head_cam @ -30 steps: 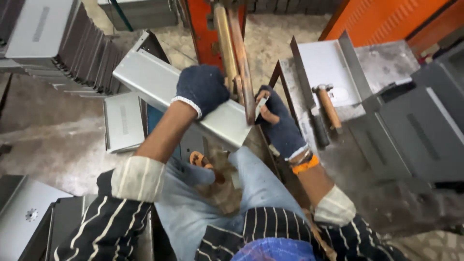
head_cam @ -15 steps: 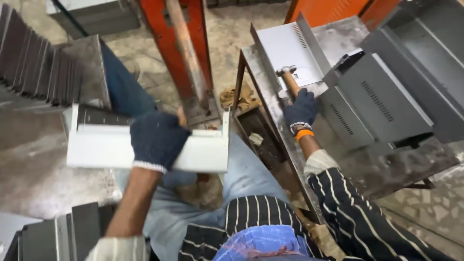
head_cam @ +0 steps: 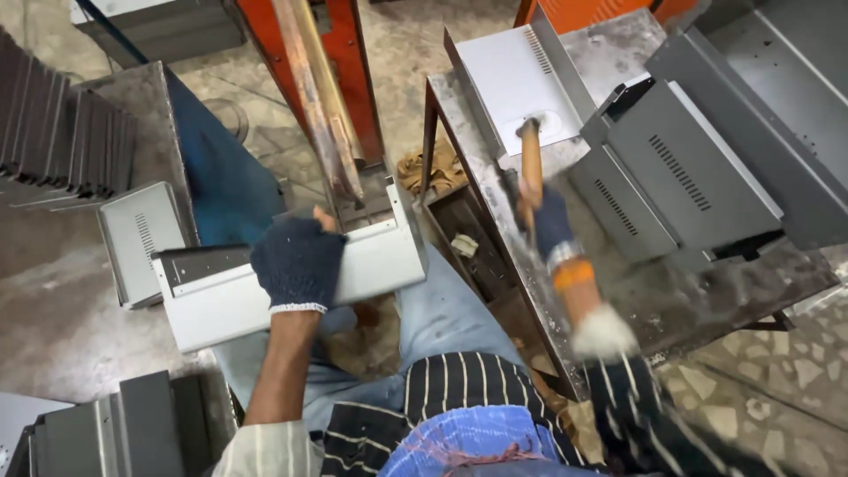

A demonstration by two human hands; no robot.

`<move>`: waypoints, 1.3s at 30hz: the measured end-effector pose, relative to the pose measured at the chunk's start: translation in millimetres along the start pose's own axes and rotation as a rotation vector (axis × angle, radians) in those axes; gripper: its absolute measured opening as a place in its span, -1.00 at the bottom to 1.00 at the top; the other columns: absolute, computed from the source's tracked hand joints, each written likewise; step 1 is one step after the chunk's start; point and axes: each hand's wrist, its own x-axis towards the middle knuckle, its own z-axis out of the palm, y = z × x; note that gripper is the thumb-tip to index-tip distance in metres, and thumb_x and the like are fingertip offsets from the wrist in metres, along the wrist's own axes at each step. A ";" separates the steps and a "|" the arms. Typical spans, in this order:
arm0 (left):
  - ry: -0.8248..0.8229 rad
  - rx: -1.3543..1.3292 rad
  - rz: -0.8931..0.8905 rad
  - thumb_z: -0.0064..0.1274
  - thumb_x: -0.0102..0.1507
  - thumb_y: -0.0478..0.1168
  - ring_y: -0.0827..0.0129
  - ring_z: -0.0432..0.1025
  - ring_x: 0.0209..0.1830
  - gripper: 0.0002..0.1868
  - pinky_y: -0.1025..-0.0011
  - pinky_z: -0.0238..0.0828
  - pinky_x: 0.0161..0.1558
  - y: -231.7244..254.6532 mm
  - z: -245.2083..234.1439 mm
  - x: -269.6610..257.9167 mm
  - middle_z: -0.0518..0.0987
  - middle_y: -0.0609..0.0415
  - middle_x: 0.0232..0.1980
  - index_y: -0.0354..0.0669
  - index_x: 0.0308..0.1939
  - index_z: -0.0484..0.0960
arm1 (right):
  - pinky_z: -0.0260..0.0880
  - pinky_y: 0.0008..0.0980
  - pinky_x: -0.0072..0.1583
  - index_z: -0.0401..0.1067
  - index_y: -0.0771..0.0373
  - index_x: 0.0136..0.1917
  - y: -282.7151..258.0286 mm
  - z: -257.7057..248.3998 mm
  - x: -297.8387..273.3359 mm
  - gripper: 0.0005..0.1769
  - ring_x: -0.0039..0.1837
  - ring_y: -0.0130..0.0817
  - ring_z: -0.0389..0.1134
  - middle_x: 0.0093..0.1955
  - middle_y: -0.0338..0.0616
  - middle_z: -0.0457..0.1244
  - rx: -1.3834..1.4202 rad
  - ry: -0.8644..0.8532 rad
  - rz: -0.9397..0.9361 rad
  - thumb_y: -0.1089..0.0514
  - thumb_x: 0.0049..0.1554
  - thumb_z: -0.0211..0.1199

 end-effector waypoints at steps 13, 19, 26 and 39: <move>0.082 -0.086 -0.097 0.06 0.27 -0.08 -0.10 0.48 -0.53 -0.61 0.06 0.42 -0.38 16.1 11.5 -20.4 0.55 -0.22 -0.50 -0.25 -0.55 0.71 | 0.31 -0.50 -0.14 0.41 0.25 0.26 -183.4 9.3 -226.2 -0.63 -0.20 -0.58 0.24 -0.25 -0.33 0.24 0.094 -0.342 -0.182 -0.01 0.32 0.19; 0.102 -0.089 -0.130 0.04 0.32 -0.10 -0.12 0.47 -0.54 -0.57 0.04 0.40 -0.38 17.1 9.7 -25.9 0.55 -0.24 -0.50 -0.28 -0.56 0.69 | 0.23 -0.48 -0.21 0.44 0.30 0.01 -206.6 13.4 -225.2 -0.77 -0.25 -0.56 0.19 -0.27 -0.32 0.22 0.296 -0.252 -0.083 0.07 0.32 0.16; 0.110 -0.097 -0.178 0.03 0.32 -0.09 -0.12 0.47 -0.57 -0.56 0.05 0.41 -0.39 23.2 7.2 -28.1 0.54 -0.24 -0.52 -0.29 -0.56 0.68 | 0.31 -0.50 -0.10 0.44 0.28 -0.03 -171.6 16.2 -214.3 -0.74 -0.13 -0.57 0.24 -0.16 -0.32 0.26 0.193 -0.346 -0.184 0.02 0.31 0.19; 0.072 -0.131 -0.208 0.02 0.32 -0.07 -0.13 0.45 -0.59 -0.53 0.02 0.35 -0.44 32.6 13.5 -33.5 0.53 -0.25 -0.55 -0.26 -0.61 0.67 | 0.44 -0.23 -0.12 0.46 0.29 0.13 -90.5 23.9 29.4 -0.58 -0.21 -0.34 0.43 -0.17 -0.06 0.40 -0.578 -0.374 -0.105 -0.01 0.10 0.28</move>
